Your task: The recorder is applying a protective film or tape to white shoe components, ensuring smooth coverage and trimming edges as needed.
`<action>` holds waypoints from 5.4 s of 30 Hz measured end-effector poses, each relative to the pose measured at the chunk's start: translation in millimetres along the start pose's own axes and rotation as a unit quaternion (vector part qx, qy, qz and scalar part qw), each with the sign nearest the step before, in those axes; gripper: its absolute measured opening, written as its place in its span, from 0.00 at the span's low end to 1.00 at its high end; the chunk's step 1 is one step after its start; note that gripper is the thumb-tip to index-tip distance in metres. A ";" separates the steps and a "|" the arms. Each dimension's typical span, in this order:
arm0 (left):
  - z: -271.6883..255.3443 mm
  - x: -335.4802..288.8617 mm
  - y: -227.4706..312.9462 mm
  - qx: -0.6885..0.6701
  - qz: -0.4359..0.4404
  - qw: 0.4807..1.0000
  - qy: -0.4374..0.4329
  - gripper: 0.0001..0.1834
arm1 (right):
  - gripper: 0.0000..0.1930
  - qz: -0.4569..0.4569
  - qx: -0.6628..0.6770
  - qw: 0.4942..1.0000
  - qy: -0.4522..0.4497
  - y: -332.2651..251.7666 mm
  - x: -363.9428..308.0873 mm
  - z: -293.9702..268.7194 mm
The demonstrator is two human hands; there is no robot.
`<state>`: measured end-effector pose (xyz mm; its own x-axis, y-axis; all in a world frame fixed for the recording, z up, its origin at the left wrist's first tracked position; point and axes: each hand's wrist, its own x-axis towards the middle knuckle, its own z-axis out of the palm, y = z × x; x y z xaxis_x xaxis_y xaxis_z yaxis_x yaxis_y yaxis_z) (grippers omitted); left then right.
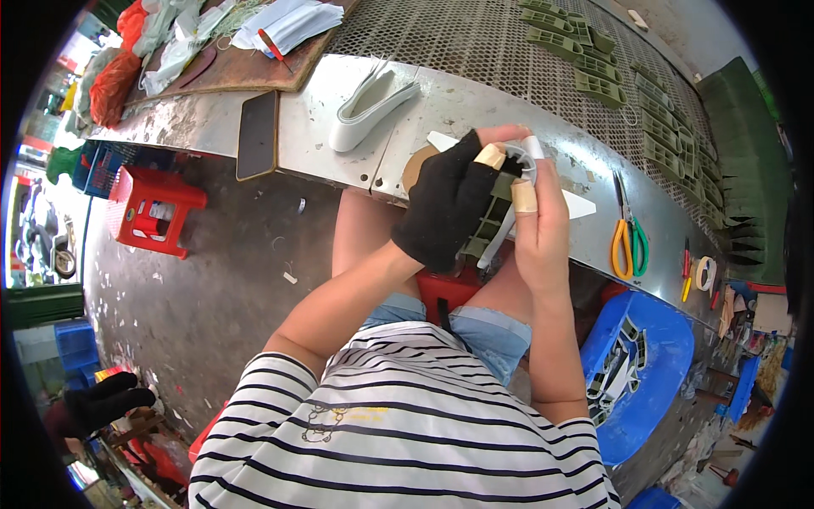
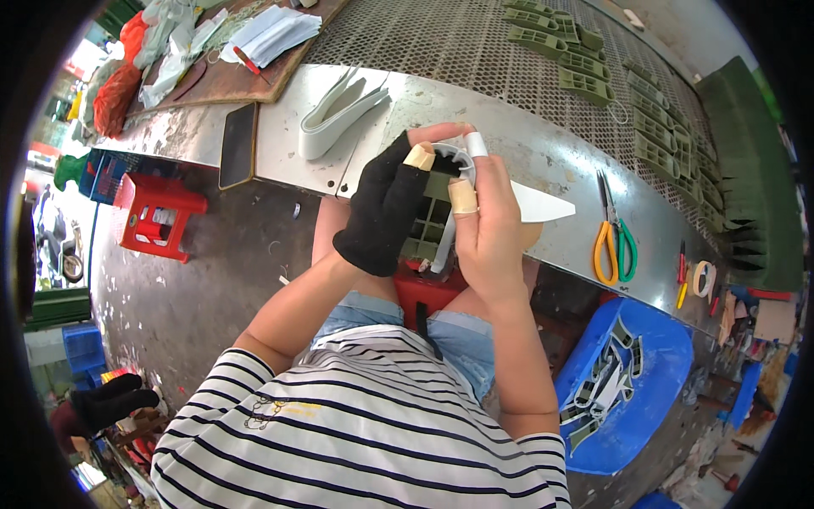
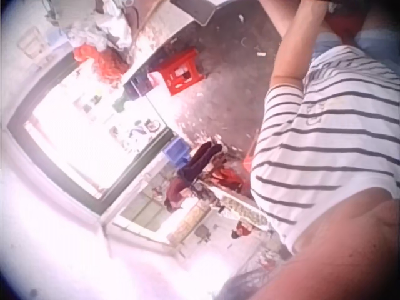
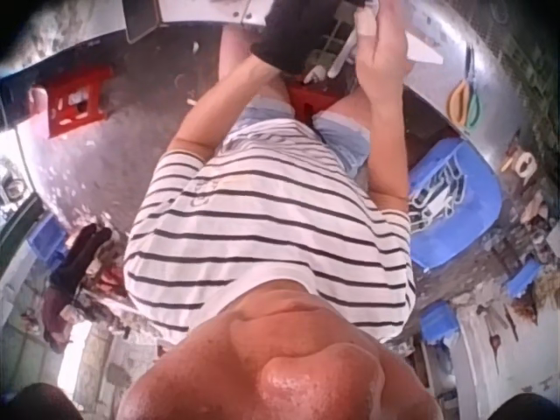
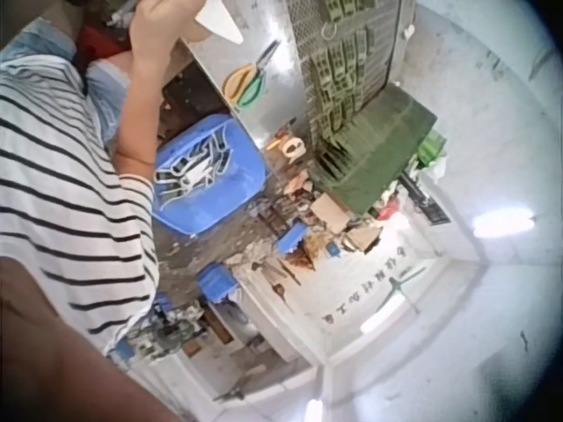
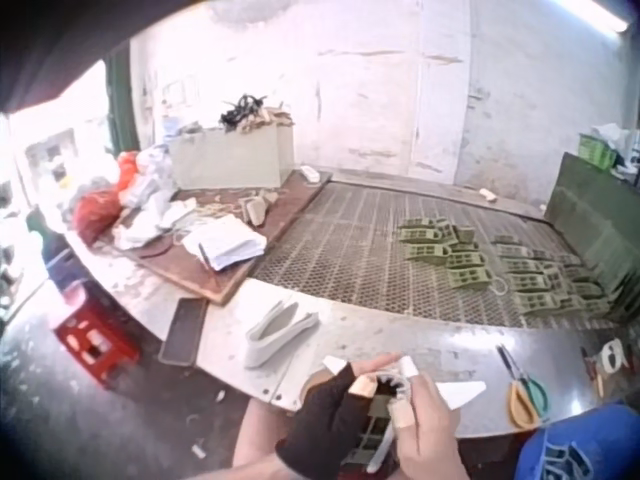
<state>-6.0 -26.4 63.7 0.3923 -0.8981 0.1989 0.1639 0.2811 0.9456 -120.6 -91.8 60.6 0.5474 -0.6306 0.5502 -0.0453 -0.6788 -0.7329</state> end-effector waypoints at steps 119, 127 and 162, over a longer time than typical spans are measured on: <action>24.2 19.8 -77.8 -0.053 -0.079 0.988 -0.123 0.26 | 0.12 -0.044 -0.271 0.955 -0.116 -9.6 32.3 -71.2; -15.6 26.7 -23.9 -0.237 -0.156 0.954 0.093 0.18 | 0.12 0.109 -0.180 0.977 0.039 151.7 126.4 -114.3; -8.4 9.7 -9.3 -0.474 -0.202 0.854 0.071 0.26 | 0.35 -0.080 -0.073 0.978 -0.177 -20.9 -6.4 -47.2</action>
<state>3.9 -34.9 54.7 0.2258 -0.9553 -0.1907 0.9447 0.1670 0.2821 -162.6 -91.3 91.3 0.8109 -0.3601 0.4613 -0.0409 -0.8212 -0.5691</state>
